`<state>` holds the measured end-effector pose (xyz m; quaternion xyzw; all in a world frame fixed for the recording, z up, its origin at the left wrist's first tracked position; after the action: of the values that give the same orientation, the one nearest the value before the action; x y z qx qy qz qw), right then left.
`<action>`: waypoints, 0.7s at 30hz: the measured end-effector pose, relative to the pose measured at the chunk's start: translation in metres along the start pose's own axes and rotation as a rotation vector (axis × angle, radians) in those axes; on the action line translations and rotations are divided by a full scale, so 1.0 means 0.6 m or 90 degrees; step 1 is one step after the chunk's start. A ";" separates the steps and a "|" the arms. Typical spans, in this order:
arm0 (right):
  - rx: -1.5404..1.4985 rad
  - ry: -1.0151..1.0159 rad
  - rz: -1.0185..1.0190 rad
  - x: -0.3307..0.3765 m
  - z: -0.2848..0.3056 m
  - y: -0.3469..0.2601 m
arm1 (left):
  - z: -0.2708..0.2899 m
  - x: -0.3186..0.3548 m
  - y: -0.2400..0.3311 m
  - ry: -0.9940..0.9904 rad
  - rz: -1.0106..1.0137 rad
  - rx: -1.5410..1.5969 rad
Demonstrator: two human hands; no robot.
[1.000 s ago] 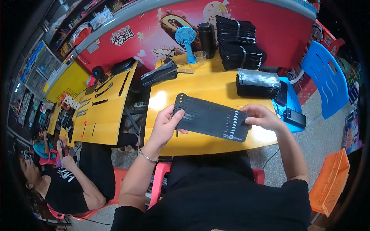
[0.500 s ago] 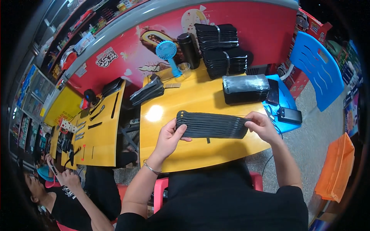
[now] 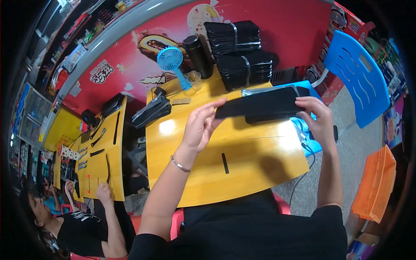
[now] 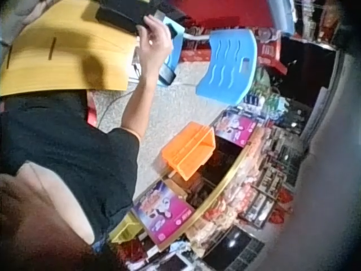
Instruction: The person is assembling and organizing black flexible straps at a manufacturing workspace.
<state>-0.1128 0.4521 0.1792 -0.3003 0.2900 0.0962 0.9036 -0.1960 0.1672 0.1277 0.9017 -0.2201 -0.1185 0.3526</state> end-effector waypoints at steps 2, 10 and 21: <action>-0.074 -0.008 -0.036 -0.004 -0.008 0.031 | 0.006 -0.030 -0.009 0.037 -0.033 -0.075; -0.085 0.011 -0.145 -0.018 -0.051 0.151 | 0.019 -0.128 -0.046 0.041 -0.160 -0.297; 0.038 -0.024 -0.167 -0.019 -0.075 0.204 | 0.066 -0.186 -0.094 0.087 -0.112 -0.406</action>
<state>-0.1855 0.5234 0.0968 -0.3067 0.2339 -0.0258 0.9223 -0.2906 0.2346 0.0665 0.7671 -0.0695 -0.1508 0.6196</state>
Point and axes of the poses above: each hand's wrist, its own x-axis away from the middle knuckle, its own z-axis out of the back of the hand, y = z × x, the point moved 7 cm from there along -x, towards the middle knuckle, and after that the axes turned 15 degrees about x, right-handed, at the moved point
